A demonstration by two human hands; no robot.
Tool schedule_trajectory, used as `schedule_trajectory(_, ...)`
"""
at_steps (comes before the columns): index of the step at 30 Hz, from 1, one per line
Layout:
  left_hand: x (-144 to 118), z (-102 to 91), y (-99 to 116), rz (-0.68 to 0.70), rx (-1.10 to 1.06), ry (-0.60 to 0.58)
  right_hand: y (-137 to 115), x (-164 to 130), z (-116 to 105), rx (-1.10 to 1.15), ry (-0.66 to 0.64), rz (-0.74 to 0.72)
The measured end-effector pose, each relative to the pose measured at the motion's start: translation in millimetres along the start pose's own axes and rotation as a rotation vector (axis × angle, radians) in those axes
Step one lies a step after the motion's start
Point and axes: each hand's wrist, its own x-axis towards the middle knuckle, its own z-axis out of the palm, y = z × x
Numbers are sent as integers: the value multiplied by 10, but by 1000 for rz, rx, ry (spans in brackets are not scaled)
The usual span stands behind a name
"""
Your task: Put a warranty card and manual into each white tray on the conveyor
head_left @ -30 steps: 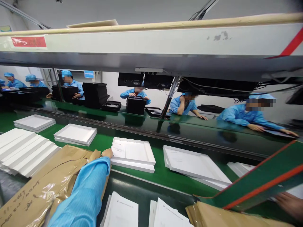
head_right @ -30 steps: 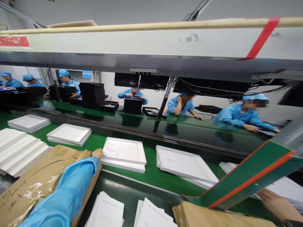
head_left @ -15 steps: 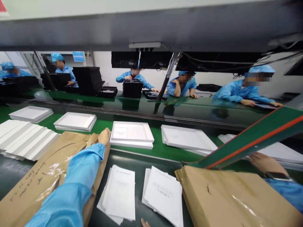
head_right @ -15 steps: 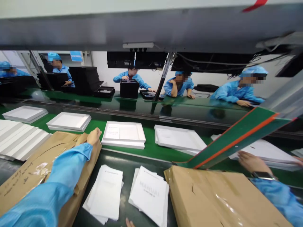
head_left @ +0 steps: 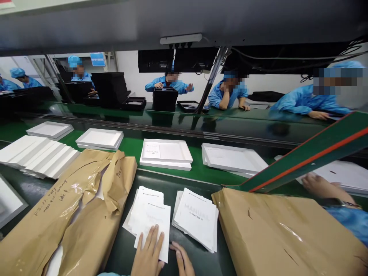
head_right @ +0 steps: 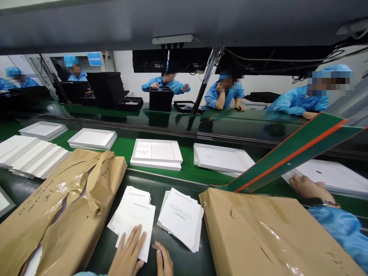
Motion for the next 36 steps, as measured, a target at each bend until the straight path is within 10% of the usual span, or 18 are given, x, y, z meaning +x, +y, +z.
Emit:
schedule_trajectory(7, -171, 43, -6, 85, 10, 63, -449, 11, 63, 278, -200, 208)
schedule_trajectory(14, -306, 157, -147, 132, -159, 387, -675, -69, 57, 354, -285, 249)
schedule_trajectory(20, -292, 182, -332, -207, -488, 631, -707, -193, 34, 479, -446, 191)
schedule_trajectory(23, -302, 155, -434, -288, -896, 522, -738, -225, -57, 515, -553, 181)
schedule_trajectory(30, -383, 97, -356, -362, -1362, 301, -821, 199, -470, -364, 11, -193)
schedule_trajectory(36, -410, 34, -313, -367, -1421, 248, -547, 275, -763, -880, 106, -317)
